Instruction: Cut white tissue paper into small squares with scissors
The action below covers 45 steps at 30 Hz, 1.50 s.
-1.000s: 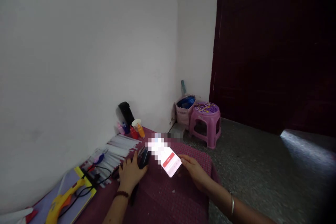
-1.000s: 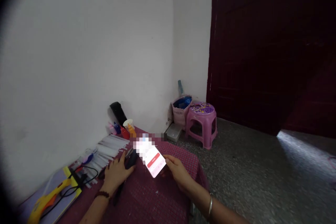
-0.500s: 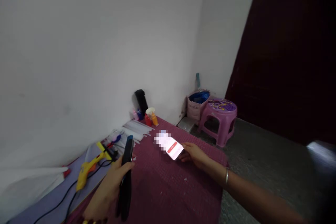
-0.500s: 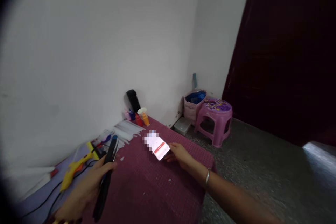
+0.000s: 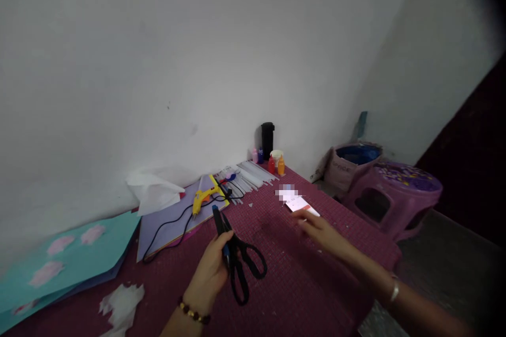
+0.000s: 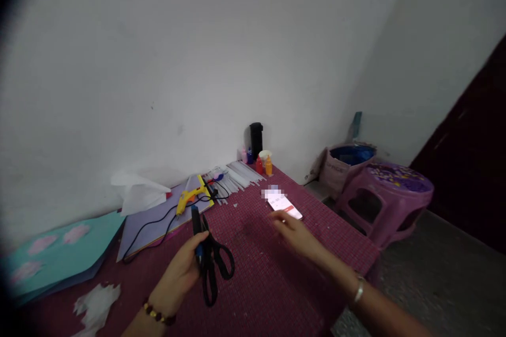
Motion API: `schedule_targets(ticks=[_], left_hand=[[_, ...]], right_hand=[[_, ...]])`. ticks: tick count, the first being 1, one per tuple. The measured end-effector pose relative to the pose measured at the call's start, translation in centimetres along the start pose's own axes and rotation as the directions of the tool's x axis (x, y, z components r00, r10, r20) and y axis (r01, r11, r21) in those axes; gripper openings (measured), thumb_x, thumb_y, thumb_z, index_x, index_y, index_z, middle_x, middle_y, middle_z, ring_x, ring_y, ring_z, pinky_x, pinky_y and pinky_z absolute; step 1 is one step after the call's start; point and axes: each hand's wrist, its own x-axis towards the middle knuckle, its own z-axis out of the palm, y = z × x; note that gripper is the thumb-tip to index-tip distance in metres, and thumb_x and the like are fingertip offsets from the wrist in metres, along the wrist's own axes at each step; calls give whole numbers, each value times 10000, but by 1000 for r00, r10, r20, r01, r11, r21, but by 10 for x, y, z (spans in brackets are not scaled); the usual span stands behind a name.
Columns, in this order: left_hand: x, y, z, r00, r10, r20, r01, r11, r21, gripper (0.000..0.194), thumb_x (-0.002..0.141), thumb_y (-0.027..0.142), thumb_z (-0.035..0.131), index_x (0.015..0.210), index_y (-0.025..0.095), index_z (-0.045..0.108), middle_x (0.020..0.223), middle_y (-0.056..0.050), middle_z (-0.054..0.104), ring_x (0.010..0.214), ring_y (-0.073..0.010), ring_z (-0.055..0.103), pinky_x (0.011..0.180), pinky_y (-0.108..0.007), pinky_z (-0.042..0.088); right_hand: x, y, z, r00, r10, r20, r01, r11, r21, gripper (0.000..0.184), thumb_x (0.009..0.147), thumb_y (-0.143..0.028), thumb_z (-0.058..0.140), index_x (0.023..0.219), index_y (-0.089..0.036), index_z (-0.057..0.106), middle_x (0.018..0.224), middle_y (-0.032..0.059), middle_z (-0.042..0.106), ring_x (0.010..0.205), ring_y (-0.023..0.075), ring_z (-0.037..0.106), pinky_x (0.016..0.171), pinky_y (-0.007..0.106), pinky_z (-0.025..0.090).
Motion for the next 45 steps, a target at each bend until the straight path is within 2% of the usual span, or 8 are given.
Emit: schedule_targets(ticks=[5, 14, 18, 22, 24, 31, 39, 45], left_hand=[[8, -1, 10, 992, 115, 56, -116, 993, 21, 252, 610, 238, 764, 778, 167, 589, 519, 57, 556, 433, -78, 497, 429, -184, 394], [7, 3, 25, 930, 363, 52, -366, 917, 158, 409, 592, 350, 775, 933, 218, 591, 676, 57, 626, 574, -111, 596, 535, -210, 462], [16, -5, 33, 936, 348, 46, -351, 933, 82, 392, 680, 448, 704, 983, 231, 584, 885, 0, 681, 791, -163, 656, 645, -250, 506], [33, -14, 25, 984, 173, 34, -176, 971, 162, 397, 605, 441, 766, 837, 204, 548, 616, 48, 608, 484, -88, 554, 443, -192, 413], [42, -20, 22, 996, 78, 54, -88, 968, 236, 410, 553, 445, 797, 717, 176, 535, 487, 66, 528, 363, -63, 439, 366, -189, 343], [81, -49, 50, 997, 68, 39, -77, 942, 328, 285, 744, 409, 684, 755, 155, 555, 543, 66, 517, 398, -64, 448, 388, -189, 347], [111, -61, 105, 986, 79, 146, -137, 884, 448, 306, 886, 324, 560, 1143, 157, 563, 1104, -78, 613, 894, -192, 625, 746, -386, 543], [83, -38, 73, 948, 189, 255, -312, 711, 630, 139, 787, 163, 640, 922, 147, 664, 876, -46, 680, 770, -170, 629, 687, -306, 517]], right_hand=[[-21, -25, 114, 835, 16, 550, -253, 899, 358, 442, 721, -416, 679, 1053, -170, 522, 899, 37, 627, 693, 130, 622, 643, 277, 479], [11, -13, 147, 908, -96, 407, -83, 912, 401, 685, 508, -241, 820, 1085, -190, 453, 770, -46, 592, 646, 103, 551, 623, 245, 438], [10, -12, 126, 963, -97, 253, 5, 940, 341, 555, 603, -282, 762, 1095, -188, 523, 829, -11, 606, 687, 116, 559, 617, 236, 431], [14, -16, 67, 994, -104, -24, 102, 992, -69, 384, 812, -370, 554, 1154, -201, 510, 885, 20, 639, 651, 128, 574, 555, 240, 445], [23, -15, 24, 977, -174, -127, 115, 919, -376, 369, 855, -360, 486, 1187, -201, 514, 856, 22, 656, 688, 150, 597, 600, 258, 457], [54, 14, -97, 924, -246, -294, -50, 685, -727, 430, 743, -199, 578, 1167, -126, 591, 1093, 146, 595, 1024, 263, 539, 916, 363, 366], [80, 44, -108, 945, -263, -196, -49, 477, -878, 371, 777, -168, 553, 1138, -116, 624, 1088, 156, 608, 1046, 265, 534, 943, 368, 350], [78, 30, -102, 945, -313, -93, 56, 435, -899, 284, 828, -184, 488, 1036, -108, 666, 1023, 168, 635, 977, 274, 563, 904, 378, 385]])
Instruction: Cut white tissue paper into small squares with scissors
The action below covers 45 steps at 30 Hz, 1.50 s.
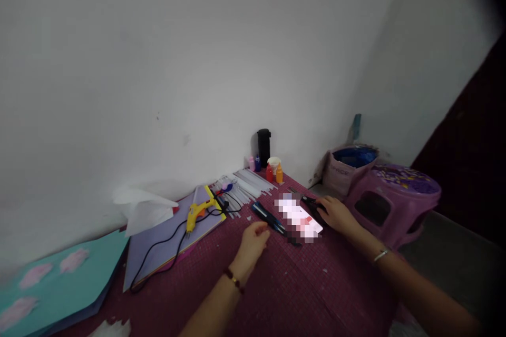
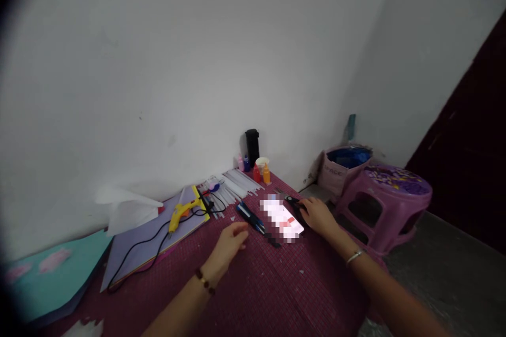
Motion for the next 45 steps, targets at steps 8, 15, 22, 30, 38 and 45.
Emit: schedule_targets(ticks=[8, 15, 22, 30, 38, 45], left_hand=[[23, 15, -190, 910, 150, -387, 72, 861, 503, 174, 839, 294, 480, 800, 186, 611, 826, -71, 673, 948, -274, 606, 783, -340, 429], [66, 0, -227, 947, -90, -309, 285, 679, 677, 265, 850, 375, 595, 976, 143, 621, 991, -58, 648, 880, -199, 621, 786, -404, 502], [72, 1, -225, 967, -105, -233, 242, 670, 702, 263, 869, 332, 583, 1056, 149, 601, 1036, -57, 633, 867, -190, 626, 742, -376, 528], [-15, 19, -217, 971, 158, -181, 3, 745, 668, 208, 742, 375, 649, 831, 195, 592, 765, 1, 643, 755, -204, 595, 618, -262, 393], [-113, 32, -176, 883, 429, 190, -372, 395, 840, 112, 796, 254, 584, 889, 195, 602, 861, -57, 647, 816, -233, 595, 728, -358, 457], [-122, 43, -231, 817, 571, 75, -447, 546, 709, 468, 879, 364, 504, 1327, 283, 396, 1232, -68, 604, 1069, -236, 591, 890, -391, 502]], right_hand=[[35, -132, -5, 918, -396, -8, 383, 884, 268, 261, 879, -182, 442, 1057, -178, 633, 1021, 105, 643, 981, 227, 558, 895, 351, 402], [69, -251, 45, 839, -544, 28, 505, 796, 334, 233, 838, -146, 508, 1015, -184, 653, 982, 67, 655, 930, 187, 573, 855, 297, 412], [94, -292, 70, 866, -498, 30, 464, 826, 319, 226, 844, -125, 504, 1018, -154, 646, 990, 80, 656, 938, 182, 566, 838, 283, 399], [41, -289, 29, 860, -505, 67, 464, 831, 307, 277, 883, -394, 513, 921, -152, 643, 886, 89, 635, 857, 213, 539, 785, 327, 383], [-32, -281, 21, 525, -675, 519, -32, 594, 804, 384, 805, -463, 598, 989, -126, 600, 785, 15, 559, 637, 105, 492, 586, 230, 421], [-72, -252, -42, 649, -583, 489, -385, 303, 872, 457, 781, -555, 627, 943, -127, 629, 728, 29, 593, 544, 68, 514, 493, 174, 375]])
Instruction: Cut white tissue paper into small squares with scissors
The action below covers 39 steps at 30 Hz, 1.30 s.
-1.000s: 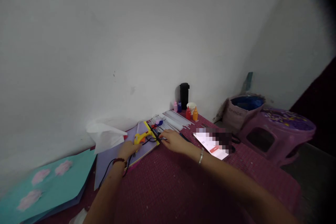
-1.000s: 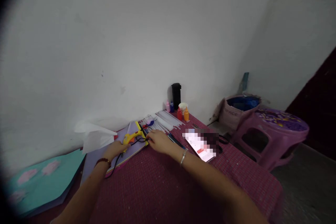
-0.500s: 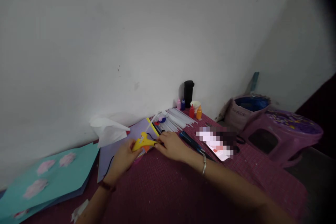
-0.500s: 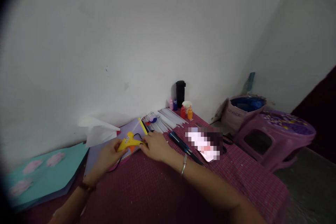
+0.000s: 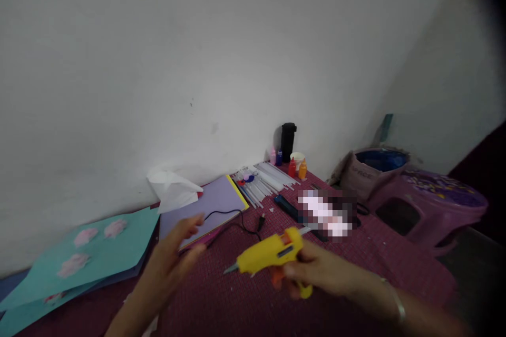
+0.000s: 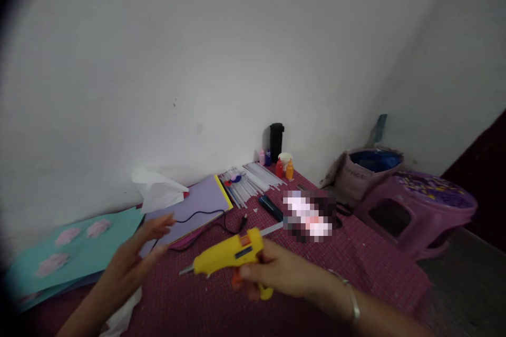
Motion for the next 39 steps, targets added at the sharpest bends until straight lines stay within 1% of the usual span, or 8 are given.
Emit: schedule_targets(ticks=[2, 8, 15, 22, 27, 31, 36, 39], left_hand=[[3, -20, 0, 994, -105, -26, 106, 993, 53, 389, 886, 354, 478, 1263, 262, 467, 1160, -64, 638, 1054, -249, 599, 915, -433, 487], [5, -14, 75, 918, 8, 396, -52, 994, 101, 711, 710, 231, 630, 1384, 242, 402, 1452, -98, 427, 1322, -286, 380, 1078, -469, 338], [31, 21, 129, 915, 34, 401, -151, 953, 263, 289, 854, 148, 411, 1030, 187, 638, 1028, -94, 670, 984, -221, 622, 869, -354, 478], [26, 18, 149, 924, -61, 377, -116, 896, 428, 260, 832, 130, 482, 1026, 174, 649, 984, -99, 683, 880, -221, 657, 729, -317, 498], [23, 28, 125, 969, -150, 196, 23, 845, 534, 322, 857, 76, 432, 1102, 110, 638, 886, -156, 692, 921, -278, 631, 821, -418, 462], [19, 40, 73, 964, -260, -46, 247, 828, 504, 617, 881, 53, 336, 1474, 157, 201, 872, -102, 680, 833, -230, 636, 774, -396, 483], [-7, 65, -4, 900, -108, -423, -18, 959, -284, 486, 904, 148, 375, 1373, 267, 416, 1193, -83, 624, 995, -176, 621, 855, -363, 499], [-47, 91, -44, 971, -94, -219, -22, 880, -474, 733, 794, 446, 616, 1436, 262, 314, 1437, -93, 437, 1214, -275, 503, 969, -421, 455]], right_hand=[[-24, -23, -8, 986, -113, -122, 118, 993, 28, 424, 822, -540, 590, 938, -137, 647, 673, 32, 602, 543, 80, 516, 479, 176, 351], [-37, -61, -10, 843, -296, -449, 376, 922, 97, 390, 817, -486, 606, 1033, -162, 633, 661, 38, 619, 518, 117, 526, 462, 215, 384], [-21, -53, -8, 789, -341, -510, 416, 909, 35, 337, 832, -462, 585, 962, -156, 638, 638, 28, 610, 524, 118, 534, 472, 218, 404], [-16, -62, -45, 483, -536, -692, 599, 779, -185, 240, 830, -412, 592, 962, -211, 603, 841, 31, 640, 575, 118, 532, 513, 239, 431], [-5, -47, -43, 633, -456, -626, 540, 839, -65, 252, 822, -419, 595, 961, -209, 600, 878, 53, 646, 564, 127, 522, 492, 251, 428], [14, -26, -40, 799, -320, -510, 428, 898, 106, 307, 787, -438, 628, 983, -203, 602, 832, 55, 634, 518, 119, 482, 426, 244, 366], [50, -13, -52, 878, -111, -465, 278, 911, 306, 210, 832, -406, 574, 934, -225, 612, 615, 3, 501, 494, 108, 431, 438, 268, 303], [70, -8, -60, 873, 44, -485, 150, 923, 354, 210, 880, -394, 505, 896, -225, 627, 580, -4, 462, 497, 92, 442, 466, 301, 286]])
